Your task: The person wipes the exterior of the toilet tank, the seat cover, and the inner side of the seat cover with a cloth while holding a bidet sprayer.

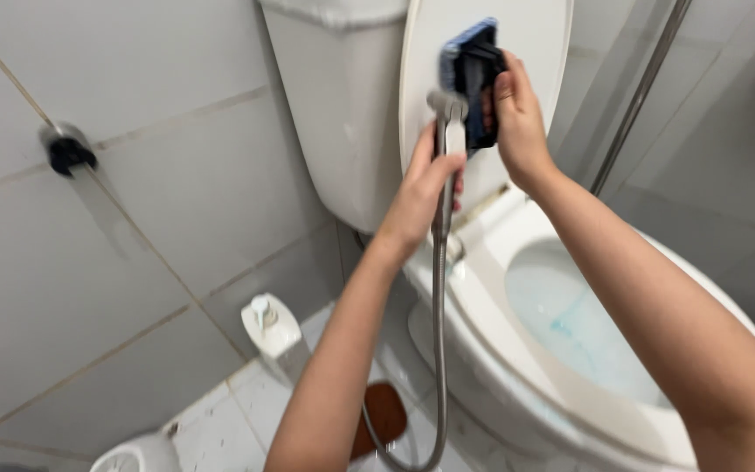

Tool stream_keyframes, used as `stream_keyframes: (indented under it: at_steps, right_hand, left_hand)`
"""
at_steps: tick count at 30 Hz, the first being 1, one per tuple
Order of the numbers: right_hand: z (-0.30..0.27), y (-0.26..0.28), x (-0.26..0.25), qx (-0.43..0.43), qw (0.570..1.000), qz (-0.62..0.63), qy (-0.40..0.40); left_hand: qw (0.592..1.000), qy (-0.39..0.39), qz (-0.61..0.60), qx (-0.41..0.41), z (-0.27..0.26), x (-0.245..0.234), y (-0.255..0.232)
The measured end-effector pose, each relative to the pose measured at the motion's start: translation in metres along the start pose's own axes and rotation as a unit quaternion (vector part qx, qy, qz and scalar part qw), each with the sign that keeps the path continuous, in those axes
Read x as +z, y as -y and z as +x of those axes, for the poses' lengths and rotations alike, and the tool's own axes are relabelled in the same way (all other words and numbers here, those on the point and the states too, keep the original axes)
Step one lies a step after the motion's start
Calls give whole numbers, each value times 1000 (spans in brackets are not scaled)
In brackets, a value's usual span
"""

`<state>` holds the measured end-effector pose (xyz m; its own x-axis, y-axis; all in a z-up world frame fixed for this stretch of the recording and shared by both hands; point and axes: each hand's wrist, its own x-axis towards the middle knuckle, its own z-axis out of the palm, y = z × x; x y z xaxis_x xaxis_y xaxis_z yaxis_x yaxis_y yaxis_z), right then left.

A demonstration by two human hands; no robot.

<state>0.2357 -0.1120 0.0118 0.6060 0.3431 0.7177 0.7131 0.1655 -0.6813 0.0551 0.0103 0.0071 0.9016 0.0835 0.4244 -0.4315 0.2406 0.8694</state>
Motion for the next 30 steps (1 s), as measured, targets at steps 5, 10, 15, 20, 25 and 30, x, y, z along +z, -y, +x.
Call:
stream_keyframes:
  at_steps: [5, 10, 15, 20, 25, 30]
  right_hand:
    - [-84, -18, 8, -68, 994, -47, 76]
    - [-66, -62, -27, 86, 989, -113, -34]
    - [27, -41, -15, -31, 997, -15, -68]
    - [7, 7, 33, -93, 995, -41, -21]
    - [-79, -21, 23, 38, 997, -65, -6]
    - [-57, -78, -28, 90, 991, -100, -29]
  left_hand:
    - [999, 22, 40, 18, -4, -4, 7]
    - [999, 21, 40, 28, -2, -3, 13]
    - [999, -19, 6, 40, -4, -7, 15]
    - [996, -31, -49, 73, 2, -10, 23]
    - [994, -35, -66, 76, 3, -8, 25]
    - [996, -61, 17, 66, 7, 2, 28]
